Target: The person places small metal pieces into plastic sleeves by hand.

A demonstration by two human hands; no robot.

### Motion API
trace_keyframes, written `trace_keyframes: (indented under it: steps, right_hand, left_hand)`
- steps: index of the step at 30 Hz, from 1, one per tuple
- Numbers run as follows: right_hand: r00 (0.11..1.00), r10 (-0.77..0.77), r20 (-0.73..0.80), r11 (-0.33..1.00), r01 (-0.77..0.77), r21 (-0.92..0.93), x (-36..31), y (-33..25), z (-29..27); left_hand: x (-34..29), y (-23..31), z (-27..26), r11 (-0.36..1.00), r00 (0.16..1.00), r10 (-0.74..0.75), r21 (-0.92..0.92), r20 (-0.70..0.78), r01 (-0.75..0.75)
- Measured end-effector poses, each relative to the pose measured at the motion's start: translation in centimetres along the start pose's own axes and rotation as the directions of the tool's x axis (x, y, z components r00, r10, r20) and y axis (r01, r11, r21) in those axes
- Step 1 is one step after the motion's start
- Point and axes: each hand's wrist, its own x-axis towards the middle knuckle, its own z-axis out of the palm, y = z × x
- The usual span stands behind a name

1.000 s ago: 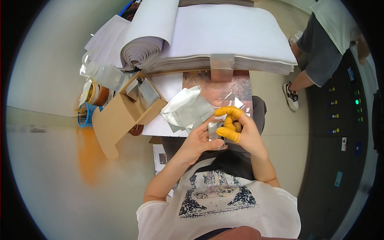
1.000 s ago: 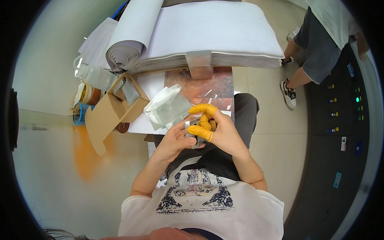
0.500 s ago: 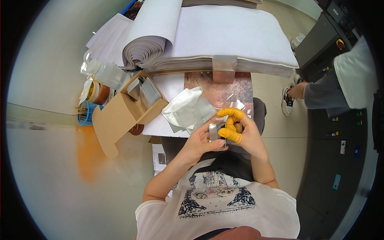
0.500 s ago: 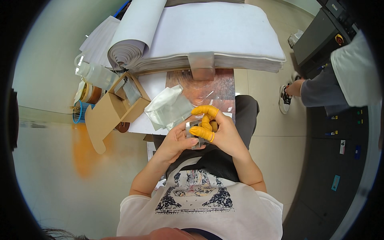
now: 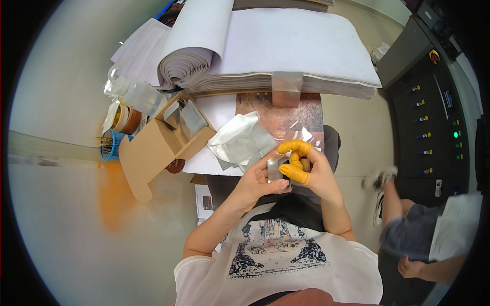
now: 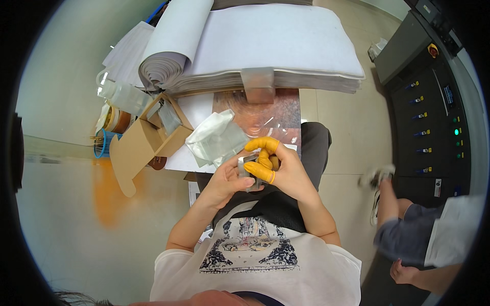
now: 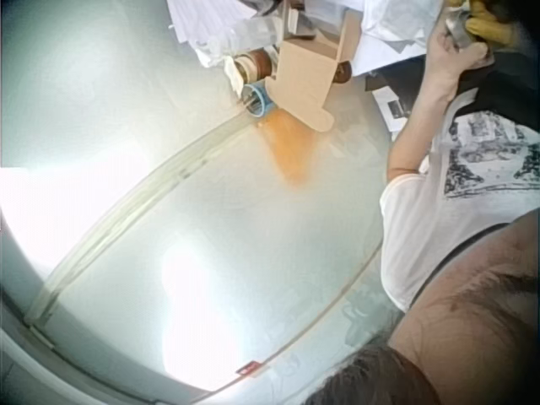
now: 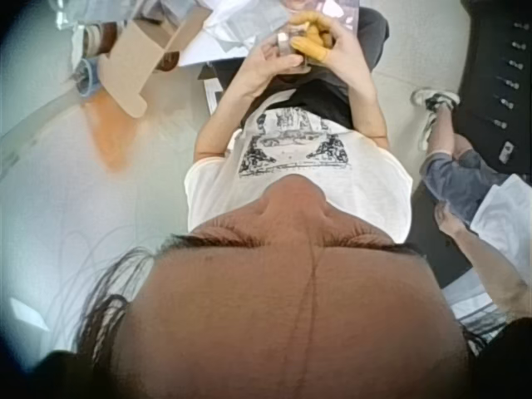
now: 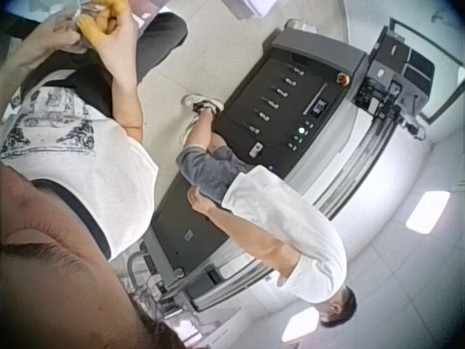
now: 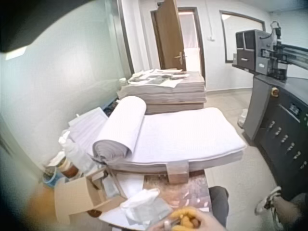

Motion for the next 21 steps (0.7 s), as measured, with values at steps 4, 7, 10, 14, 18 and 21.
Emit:
trace_keyframes:
  steps: [4,7,10,14,18,21]
  right_hand:
    - [1.0,0.016,-0.002,1.0,-0.016,0.006,-0.05,0.33,-0.06]
    - [1.0,0.009,0.004,1.0,-0.009,0.013,-0.04,0.28,0.01]
    - [0.999,0.047,-0.015,0.997,-0.046,0.054,-0.1,-0.09,0.15]
    - [0.997,0.076,-0.016,0.994,-0.074,0.08,-0.22,-0.18,0.07]
    - [0.998,0.067,-0.014,0.994,-0.065,0.085,-0.26,-0.5,0.12]
    - [0.997,0.074,-0.004,0.992,-0.073,0.102,-0.21,-0.58,0.08]
  left_hand:
    - [0.06,-0.11,-0.14,1.0,1.0,0.02,0.019,0.022,-0.02]
    - [0.02,-0.16,-0.25,1.0,1.0,0.013,-0.002,0.025,-0.013]
    - [-0.01,-0.05,-0.18,1.0,1.0,0.008,-0.024,0.03,-0.007]
    - [0.04,0.03,-0.26,0.999,0.999,0.006,-0.032,0.046,-0.004]
    - [-0.04,0.13,-0.31,0.999,0.999,0.003,-0.036,0.053,-0.001]
    - [-0.1,0.22,-0.2,0.998,0.999,0.005,-0.062,0.053,-0.002]
